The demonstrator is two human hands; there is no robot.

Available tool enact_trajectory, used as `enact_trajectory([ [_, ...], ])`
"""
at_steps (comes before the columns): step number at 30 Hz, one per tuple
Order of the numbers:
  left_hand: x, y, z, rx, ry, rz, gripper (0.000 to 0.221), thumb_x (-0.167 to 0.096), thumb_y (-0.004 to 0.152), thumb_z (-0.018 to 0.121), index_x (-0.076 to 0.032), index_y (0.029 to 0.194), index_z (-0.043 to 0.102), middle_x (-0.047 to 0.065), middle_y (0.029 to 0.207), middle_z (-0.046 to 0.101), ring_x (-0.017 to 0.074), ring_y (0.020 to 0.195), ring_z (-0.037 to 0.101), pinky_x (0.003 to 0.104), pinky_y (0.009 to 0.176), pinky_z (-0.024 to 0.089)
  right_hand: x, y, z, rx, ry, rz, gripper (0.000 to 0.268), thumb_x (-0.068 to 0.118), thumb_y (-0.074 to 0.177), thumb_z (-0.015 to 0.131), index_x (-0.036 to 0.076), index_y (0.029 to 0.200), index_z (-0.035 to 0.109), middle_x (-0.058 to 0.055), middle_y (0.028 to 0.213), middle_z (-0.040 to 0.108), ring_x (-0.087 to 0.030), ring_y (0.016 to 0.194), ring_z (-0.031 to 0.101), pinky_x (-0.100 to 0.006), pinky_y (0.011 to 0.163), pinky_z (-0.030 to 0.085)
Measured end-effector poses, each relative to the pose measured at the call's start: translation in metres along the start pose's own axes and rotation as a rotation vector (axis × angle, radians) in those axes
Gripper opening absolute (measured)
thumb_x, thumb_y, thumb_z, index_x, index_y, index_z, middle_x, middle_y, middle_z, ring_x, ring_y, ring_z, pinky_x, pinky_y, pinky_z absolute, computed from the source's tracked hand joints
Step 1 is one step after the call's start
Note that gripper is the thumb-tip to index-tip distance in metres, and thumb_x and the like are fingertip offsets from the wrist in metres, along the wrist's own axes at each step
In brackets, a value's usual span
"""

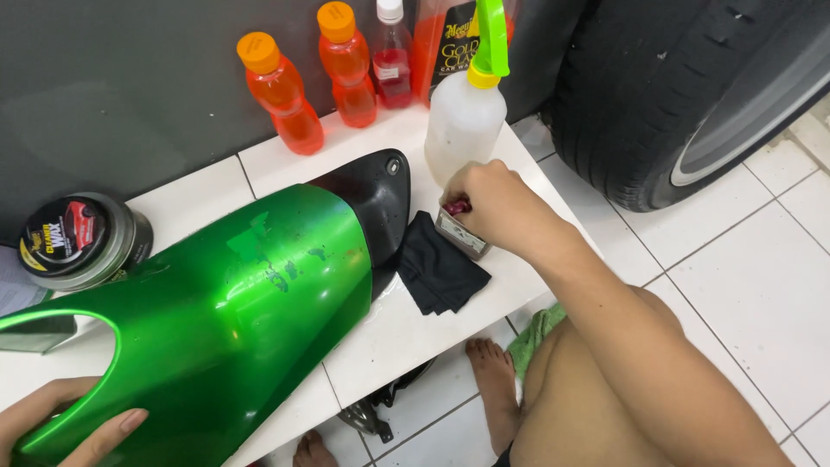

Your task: The person is polishing a green motorcycle fender using a small red abrasive pad. They hold the fender with one hand and rub the surface with the pad in the other, focusing on removing marks and smoothing the paint.

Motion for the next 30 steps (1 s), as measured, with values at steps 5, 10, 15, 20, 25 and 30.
enact_trajectory([
  [5, 0.011, 0.001, 0.004, -0.013, -0.014, 0.022, 0.03, -0.002, 0.073, 0.084, 0.0, 0.103, 0.078, 0.013, 0.08, 0.077, 0.0167, 0.068, 0.066, 0.026, 0.072, 0.049, 0.0, 0.012, 0.008, 0.032, -0.015, 0.1, 0.038, -0.005, 0.082, 0.058, 0.014, 0.103, 0.083, -0.015, 0.104, 0.075, -0.039, 0.085, 0.07, -0.041, 0.069, 0.056],
  [10, -0.005, 0.003, -0.002, 0.004, 0.008, 0.013, 0.028, -0.003, 0.071, 0.086, -0.001, 0.098, 0.081, 0.011, 0.072, 0.076, 0.0154, 0.063, 0.063, 0.025, 0.07, 0.048, -0.002, 0.012, 0.007, 0.04, -0.056, 0.118, 0.037, -0.004, 0.083, 0.058, 0.015, 0.104, 0.083, -0.013, 0.106, 0.073, -0.037, 0.087, 0.069, -0.041, 0.067, 0.057],
  [15, -0.015, 0.004, -0.008, 0.043, 0.17, 0.005, 0.029, -0.012, 0.068, 0.089, -0.007, 0.096, 0.082, 0.007, 0.079, 0.081, 0.0137, 0.081, 0.07, 0.026, 0.089, 0.049, 0.008, -0.003, -0.003, -0.074, -0.012, 0.1, 0.028, 0.003, 0.08, 0.066, 0.016, 0.098, 0.083, -0.013, 0.096, 0.074, -0.038, 0.083, 0.067, -0.042, 0.07, 0.055],
  [20, -0.001, 0.003, -0.008, 0.031, 0.194, 0.031, 0.034, -0.015, 0.067, 0.09, -0.007, 0.098, 0.08, 0.006, 0.079, 0.075, 0.012, 0.084, 0.064, 0.027, 0.09, 0.046, -0.007, 0.003, 0.004, -0.109, -0.018, 0.029, 0.023, 0.006, 0.077, 0.068, 0.019, 0.09, 0.082, 0.001, 0.096, 0.076, -0.027, 0.088, 0.067, -0.039, 0.076, 0.053],
  [25, -0.006, 0.004, -0.009, -0.017, 0.233, 0.081, 0.034, -0.015, 0.066, 0.092, -0.004, 0.095, 0.076, 0.007, 0.081, 0.069, 0.0133, 0.09, 0.061, 0.029, 0.095, 0.045, -0.007, 0.002, 0.006, -0.12, 0.027, -0.11, 0.023, 0.001, 0.074, 0.07, 0.013, 0.087, 0.083, 0.007, 0.103, 0.078, -0.02, 0.091, 0.069, -0.036, 0.08, 0.052],
  [30, -0.011, 0.003, -0.008, -0.015, 0.212, 0.128, 0.037, -0.013, 0.065, 0.091, -0.004, 0.099, 0.077, 0.008, 0.096, 0.075, 0.0158, 0.104, 0.065, 0.03, 0.104, 0.046, -0.001, 0.001, 0.002, -0.118, -0.012, -0.02, 0.024, 0.006, 0.076, 0.064, 0.018, 0.084, 0.083, 0.0, 0.087, 0.08, -0.028, 0.08, 0.069, -0.038, 0.07, 0.053],
])
Point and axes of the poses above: each hand's wrist, its own y-axis towards the middle knuckle, its own z-axis out of the palm, x = y × z, the point moved 3 cm from there along y, towards the middle knuckle
